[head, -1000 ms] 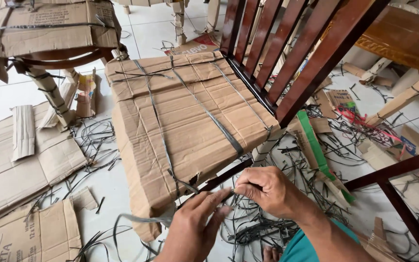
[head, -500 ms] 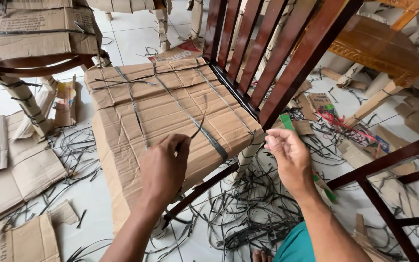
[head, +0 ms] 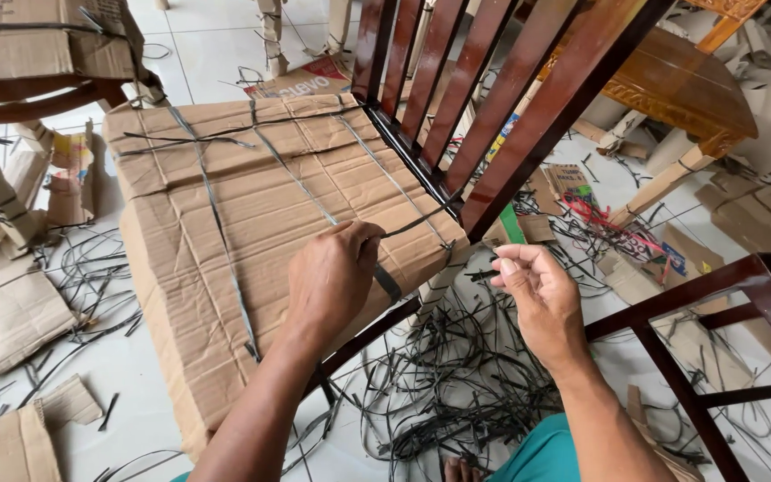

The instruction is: Securing cardboard protection to a wooden chair seat using plastic strapping and a cutter.

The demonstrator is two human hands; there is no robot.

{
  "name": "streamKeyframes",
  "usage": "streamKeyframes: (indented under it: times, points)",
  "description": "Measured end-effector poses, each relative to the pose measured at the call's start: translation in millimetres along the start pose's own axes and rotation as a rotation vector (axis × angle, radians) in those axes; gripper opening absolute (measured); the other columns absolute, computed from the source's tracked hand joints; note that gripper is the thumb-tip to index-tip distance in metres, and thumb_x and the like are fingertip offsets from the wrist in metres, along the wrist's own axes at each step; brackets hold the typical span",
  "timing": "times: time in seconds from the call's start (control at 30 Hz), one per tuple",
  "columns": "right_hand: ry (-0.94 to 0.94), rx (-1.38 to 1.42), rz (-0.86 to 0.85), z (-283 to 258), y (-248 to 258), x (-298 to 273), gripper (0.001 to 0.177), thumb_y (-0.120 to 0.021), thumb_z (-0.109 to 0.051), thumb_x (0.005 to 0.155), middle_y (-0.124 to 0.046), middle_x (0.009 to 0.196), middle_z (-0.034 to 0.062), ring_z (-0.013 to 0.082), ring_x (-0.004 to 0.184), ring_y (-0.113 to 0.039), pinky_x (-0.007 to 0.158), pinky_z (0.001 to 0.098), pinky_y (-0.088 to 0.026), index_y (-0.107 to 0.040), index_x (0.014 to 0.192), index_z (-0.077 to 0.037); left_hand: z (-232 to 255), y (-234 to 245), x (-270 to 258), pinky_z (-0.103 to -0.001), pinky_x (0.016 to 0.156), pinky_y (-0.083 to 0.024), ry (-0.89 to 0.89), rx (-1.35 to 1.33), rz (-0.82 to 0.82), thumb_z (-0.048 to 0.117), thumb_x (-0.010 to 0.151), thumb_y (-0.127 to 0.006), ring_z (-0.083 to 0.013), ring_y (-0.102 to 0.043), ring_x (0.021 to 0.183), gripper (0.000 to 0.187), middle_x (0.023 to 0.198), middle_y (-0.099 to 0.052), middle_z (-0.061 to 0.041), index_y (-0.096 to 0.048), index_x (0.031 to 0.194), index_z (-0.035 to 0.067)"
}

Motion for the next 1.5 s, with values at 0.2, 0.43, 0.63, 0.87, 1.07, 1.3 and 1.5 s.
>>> streamKeyframes:
  times: [0.2, 0.43, 0.63, 0.87, 1.07, 1.3, 1.5]
  points:
    - [-0.044, -0.047, -0.003, 20, 12, 9, 0.026, -0.062, -0.017, 0.102, -0.071, 0.1, 0.0208, 0.0223, 0.087, -0.071, 0.086, 0.038, -0.062, -0.067, 0.119, 0.002, 5, -25, 20, -0.05, 0.082, -0.061, 0.013, 0.063, -0.05, 0.032, 0.096, -0.059, -0.0348, -0.074, 0.092, 0.016, 0.094, -0.073, 0.0, -0.073, 0.105, 0.032]
    - [-0.071, -0.07, 0.008, 27, 15, 20, 0.025, -0.062, -0.02, 0.103, -0.072, 0.099, 0.0173, 0.019, 0.083, -0.07, 0.079, 0.0315, -0.061, -0.068, 0.119, -0.001, 26, -2, 22, -0.052, 0.083, -0.06, 0.051, 0.07, -0.005, 0.031, 0.098, -0.056, -0.0362, -0.075, 0.091, 0.02, 0.097, -0.073, -0.004, -0.073, 0.108, 0.031]
    - [-0.078, -0.08, -0.014, 34, 16, 24, 0.024, -0.063, -0.019, 0.102, -0.073, 0.098, 0.0161, 0.0173, 0.082, -0.071, 0.077, 0.0294, -0.061, -0.069, 0.118, -0.002, 26, 10, 20, -0.051, 0.083, -0.061, 0.011, 0.116, -0.164, 0.033, 0.095, -0.059, -0.0346, -0.074, 0.095, 0.017, 0.098, -0.074, 0.001, -0.074, 0.104, 0.032]
    - [-0.096, -0.1, -0.046, 36, 17, 28, 0.025, -0.064, -0.018, 0.101, -0.073, 0.098, 0.0172, 0.0173, 0.081, -0.071, 0.076, 0.0281, -0.06, -0.068, 0.119, -0.001, 17, 29, 22, -0.049, 0.086, -0.059, 0.113, 0.103, -0.18, 0.031, 0.095, -0.059, -0.032, -0.073, 0.101, 0.021, 0.1, -0.074, 0.001, -0.075, 0.109, 0.033]
    - [-0.103, -0.108, -0.055, 40, 14, 27, 0.025, -0.064, -0.018, 0.102, -0.074, 0.098, 0.0164, 0.0163, 0.082, -0.07, 0.075, 0.0272, -0.06, -0.067, 0.121, -0.001, 15, 18, 22, -0.05, 0.086, -0.059, 0.109, 0.133, -0.128, 0.033, 0.096, -0.058, -0.032, -0.073, 0.098, 0.021, 0.101, -0.074, 0.002, -0.075, 0.108, 0.033]
    - [-0.184, -0.153, -0.027, 29, 1, 39, 0.033, -0.057, -0.014, 0.104, -0.068, 0.116, 0.0231, 0.0243, 0.092, -0.07, 0.082, 0.035, -0.059, -0.057, 0.133, 0.001, 30, -36, 17, -0.049, 0.076, -0.062, 0.049, 0.16, 0.136, 0.025, 0.102, -0.056, -0.0349, -0.076, 0.089, 0.024, 0.111, -0.075, -0.005, -0.078, 0.11, 0.028]
    - [-0.179, -0.332, -0.097, 6, -23, 64, 0.041, -0.038, -0.003, 0.107, -0.061, 0.118, 0.027, 0.0322, 0.097, -0.07, 0.089, 0.0435, -0.059, -0.044, 0.148, -0.002, 14, -81, 21, -0.038, 0.071, -0.057, -0.165, 0.3, 0.257, 0.019, 0.093, -0.061, -0.0279, -0.072, 0.081, 0.02, 0.088, -0.068, -0.002, -0.077, 0.104, 0.025]
Point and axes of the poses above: each hand's wrist, its own x-axis towards the middle knuckle, its own y-axis out of the back of the hand, z = x × y, the point moved 3 cm from there along x, towards the middle knuckle
